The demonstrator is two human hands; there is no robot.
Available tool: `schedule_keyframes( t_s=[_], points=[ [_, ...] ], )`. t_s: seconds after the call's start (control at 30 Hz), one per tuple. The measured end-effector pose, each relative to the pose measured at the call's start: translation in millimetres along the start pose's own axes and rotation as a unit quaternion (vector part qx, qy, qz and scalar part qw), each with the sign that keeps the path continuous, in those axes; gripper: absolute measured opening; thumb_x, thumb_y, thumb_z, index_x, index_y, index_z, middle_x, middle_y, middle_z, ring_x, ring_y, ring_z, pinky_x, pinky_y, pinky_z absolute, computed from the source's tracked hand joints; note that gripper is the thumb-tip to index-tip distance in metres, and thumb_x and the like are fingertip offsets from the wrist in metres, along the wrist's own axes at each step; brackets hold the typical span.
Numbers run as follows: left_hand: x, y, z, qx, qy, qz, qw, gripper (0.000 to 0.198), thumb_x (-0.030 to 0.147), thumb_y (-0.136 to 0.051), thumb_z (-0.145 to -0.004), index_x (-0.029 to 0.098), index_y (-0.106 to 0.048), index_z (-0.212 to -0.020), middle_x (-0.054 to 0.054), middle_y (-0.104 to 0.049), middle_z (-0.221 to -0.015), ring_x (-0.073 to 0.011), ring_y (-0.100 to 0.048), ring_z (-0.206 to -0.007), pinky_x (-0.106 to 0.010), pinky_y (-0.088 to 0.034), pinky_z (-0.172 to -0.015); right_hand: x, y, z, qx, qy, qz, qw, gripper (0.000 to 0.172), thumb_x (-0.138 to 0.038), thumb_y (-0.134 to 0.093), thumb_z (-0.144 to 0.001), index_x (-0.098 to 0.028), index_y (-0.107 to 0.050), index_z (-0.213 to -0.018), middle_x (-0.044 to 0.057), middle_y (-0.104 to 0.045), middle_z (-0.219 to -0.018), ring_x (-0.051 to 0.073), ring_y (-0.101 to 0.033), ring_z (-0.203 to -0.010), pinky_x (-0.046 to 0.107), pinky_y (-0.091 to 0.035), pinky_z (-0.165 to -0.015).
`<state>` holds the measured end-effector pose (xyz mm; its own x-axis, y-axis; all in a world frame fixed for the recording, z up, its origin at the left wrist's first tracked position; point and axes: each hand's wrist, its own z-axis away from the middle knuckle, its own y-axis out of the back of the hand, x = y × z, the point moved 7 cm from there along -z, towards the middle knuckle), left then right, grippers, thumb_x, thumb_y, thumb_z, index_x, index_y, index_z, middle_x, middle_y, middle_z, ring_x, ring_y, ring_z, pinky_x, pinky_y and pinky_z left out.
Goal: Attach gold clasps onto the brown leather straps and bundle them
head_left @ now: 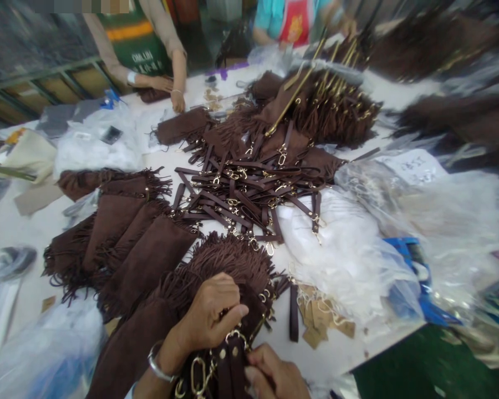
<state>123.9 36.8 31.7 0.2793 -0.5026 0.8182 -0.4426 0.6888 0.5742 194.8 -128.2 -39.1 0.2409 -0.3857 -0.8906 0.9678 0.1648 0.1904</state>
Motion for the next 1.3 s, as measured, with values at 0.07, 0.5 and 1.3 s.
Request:
schedule_keyframes(
  t_s=[0.07,0.5,1.3],
  points=[
    [-3,-3.0,-2,0.007,0.005,-0.021,1.000,0.035,0.026,-0.046,-0.096,0.020,-0.039,-0.063,0.002,-0.044,-0.060,-0.0142,-0.042,-0.062,-0.034,-0.036,-0.071,0,3,-4,-0.033,-0.047,-0.085,0.995,0.028,-0.045,-0.047,-0.096,-0.022,-0.058,-0.084,-0.003,-0.071,-0.066,0.012,-0.062,-0.052,0.018,-0.040,-0.049],
    [-11,-14.1,-16,-0.034,0.121,-0.123,0.984,0.024,0.015,-0.059,-0.084,0.022,-0.059,-0.107,-0.001,-0.065,-0.087,-0.0204,-0.057,-0.085,-0.035,-0.041,-0.083,6,35,-37,0.120,-0.068,-0.080,0.987,0.039,-0.055,-0.049,-0.093,-0.020,-0.064,-0.100,-0.002,-0.064,-0.061,0.016,-0.061,-0.057,0.023,-0.044,-0.056],
    [-23,-15.9,-17,-0.103,0.130,-0.058,0.984,0.017,0.010,-0.051,-0.078,0.022,-0.054,-0.090,0.000,-0.060,-0.092,-0.0208,-0.050,-0.091,-0.038,-0.037,-0.092,36,157,-124,0.069,-0.031,0.507,0.859,0.028,0.002,-0.044,-0.088,-0.016,-0.062,-0.100,0.012,-0.064,-0.105,0.022,-0.067,-0.087,0.027,-0.048,-0.069]
  ],
)
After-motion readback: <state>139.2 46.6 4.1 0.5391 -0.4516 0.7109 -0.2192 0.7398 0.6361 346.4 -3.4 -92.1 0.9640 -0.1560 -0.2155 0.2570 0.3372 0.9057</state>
